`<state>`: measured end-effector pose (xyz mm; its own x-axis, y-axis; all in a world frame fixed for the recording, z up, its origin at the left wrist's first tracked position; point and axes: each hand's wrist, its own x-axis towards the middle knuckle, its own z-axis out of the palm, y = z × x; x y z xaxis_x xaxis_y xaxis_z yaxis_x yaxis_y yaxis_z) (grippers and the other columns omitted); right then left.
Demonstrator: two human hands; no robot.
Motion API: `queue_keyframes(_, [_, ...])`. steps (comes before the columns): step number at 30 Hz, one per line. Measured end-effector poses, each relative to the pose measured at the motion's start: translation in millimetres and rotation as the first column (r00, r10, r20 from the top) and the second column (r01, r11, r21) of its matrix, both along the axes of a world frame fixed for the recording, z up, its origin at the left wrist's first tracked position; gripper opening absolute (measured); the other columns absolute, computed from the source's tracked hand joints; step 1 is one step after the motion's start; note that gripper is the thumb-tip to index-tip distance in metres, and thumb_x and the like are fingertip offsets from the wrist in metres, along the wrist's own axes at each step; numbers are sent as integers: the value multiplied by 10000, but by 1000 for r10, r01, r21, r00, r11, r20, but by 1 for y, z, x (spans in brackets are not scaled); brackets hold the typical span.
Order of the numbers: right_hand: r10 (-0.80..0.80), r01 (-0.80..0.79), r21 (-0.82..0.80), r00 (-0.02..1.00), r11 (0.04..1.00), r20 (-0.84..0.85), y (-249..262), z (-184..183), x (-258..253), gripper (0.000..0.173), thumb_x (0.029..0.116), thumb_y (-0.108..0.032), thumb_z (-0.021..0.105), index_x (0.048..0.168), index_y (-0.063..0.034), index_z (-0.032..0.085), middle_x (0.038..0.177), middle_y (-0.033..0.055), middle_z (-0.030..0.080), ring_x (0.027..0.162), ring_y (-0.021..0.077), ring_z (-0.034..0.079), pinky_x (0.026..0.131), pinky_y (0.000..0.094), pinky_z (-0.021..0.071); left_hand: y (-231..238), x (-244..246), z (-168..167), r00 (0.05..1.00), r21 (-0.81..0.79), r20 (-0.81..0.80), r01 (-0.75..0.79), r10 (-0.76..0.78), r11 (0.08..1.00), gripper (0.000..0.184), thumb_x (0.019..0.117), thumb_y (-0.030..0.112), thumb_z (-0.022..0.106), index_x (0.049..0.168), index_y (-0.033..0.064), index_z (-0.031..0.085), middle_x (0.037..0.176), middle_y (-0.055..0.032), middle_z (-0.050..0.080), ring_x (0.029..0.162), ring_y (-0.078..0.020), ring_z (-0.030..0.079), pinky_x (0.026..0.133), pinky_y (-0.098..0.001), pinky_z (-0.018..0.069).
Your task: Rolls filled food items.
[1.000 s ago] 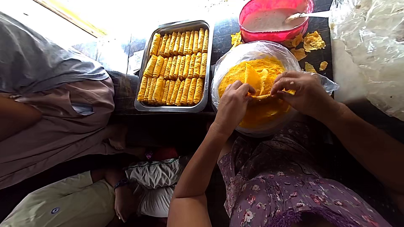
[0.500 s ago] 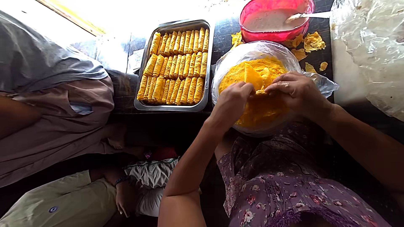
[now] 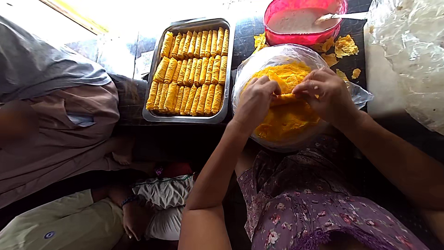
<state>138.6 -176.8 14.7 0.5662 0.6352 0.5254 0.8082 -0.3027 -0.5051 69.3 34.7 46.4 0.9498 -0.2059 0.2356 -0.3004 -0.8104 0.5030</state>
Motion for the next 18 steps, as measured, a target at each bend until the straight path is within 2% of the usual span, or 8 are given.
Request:
queue_keyframes(1, [-10, 12, -21, 995, 1000, 96, 0, -1, -7, 173, 973, -41, 599, 973, -27, 772, 960, 185, 724, 976, 373, 674, 870, 474, 530, -5, -6, -4, 995, 42, 98, -18, 13, 999, 116, 935, -26, 635, 936, 7, 745, 872, -145, 685, 887, -311, 666, 821, -420, 539])
queue_keyframes(3, [-25, 39, -64, 979, 997, 205, -4, -6, -20, 219, 973, -25, 562, 1027, -29, 774, 1009, 180, 730, 1009, 377, 678, 850, 485, 529, -15, -18, -7, 982, 138, 187, -60, 33, 989, 165, 952, -43, 590, 926, 0, 747, 879, -149, 687, 876, -319, 659, 791, -401, 537])
queue_keyframes(5, [-42, 66, -95, 973, 993, 229, -7, -9, -23, 225, 998, -58, 563, 1085, -39, 769, 1075, 174, 725, 1051, 371, 667, 858, 489, 509, -18, -28, -7, 983, 220, 180, -78, 38, 972, 156, 989, -5, 582, 1006, -13, 737, 963, -164, 689, 935, -337, 657, 826, -408, 543])
queue_keyframes(7, [-61, 86, -97, 968, 992, 241, -5, -11, -20, 246, 984, -22, 555, 1096, -45, 772, 1084, 170, 731, 1033, 375, 669, 836, 485, 508, -17, -28, -10, 984, 250, 175, -83, 39, 965, 150, 986, 14, 605, 1068, -23, 725, 1009, -184, 693, 974, -357, 666, 857, -423, 550])
queue_keyframes(10, [-52, 72, -87, 976, 994, 212, -4, -7, -16, 212, 1003, -41, 540, 1062, -16, 742, 1046, 176, 741, 970, 374, 681, 802, 478, 508, -14, -26, -8, 986, 194, 161, -78, 46, 978, 111, 978, 16, 625, 1058, -30, 686, 936, -183, 687, 914, -360, 676, 813, -435, 553])
queue_keyframes(13, [8, 9, -111, 988, 994, 154, -10, 4, -23, 184, 1015, -72, 535, 1001, 2, 703, 968, 168, 723, 904, 352, 674, 783, 467, 515, -15, -38, 3, 990, 157, 130, -82, 62, 984, 55, 957, 35, 659, 993, -3, 680, 816, -127, 662, 792, -307, 648, 715, -403, 528])
queue_keyframes(15, [27, -14, -107, 993, 994, 115, -13, 6, -28, 189, 988, -41, 535, 959, -6, 718, 958, 160, 737, 912, 339, 704, 804, 456, 548, -15, -43, 3, 989, 141, 126, -95, 78, 985, 44, 948, 45, 676, 967, 12, 698, 794, -111, 675, 780, -291, 655, 716, -393, 520])
queue_keyframes(18, [17, -15, -84, 1000, 996, 23, -12, 6, -21, 201, 1003, -56, 548, 975, -19, 745, 978, 144, 752, 936, 310, 712, 856, 429, 550, -11, -37, -1, 986, 104, 127, -124, 110, 987, 69, 957, 74, 669, 930, 37, 721, 817, -103, 713, 813, -284, 672, 761, -392, 510])
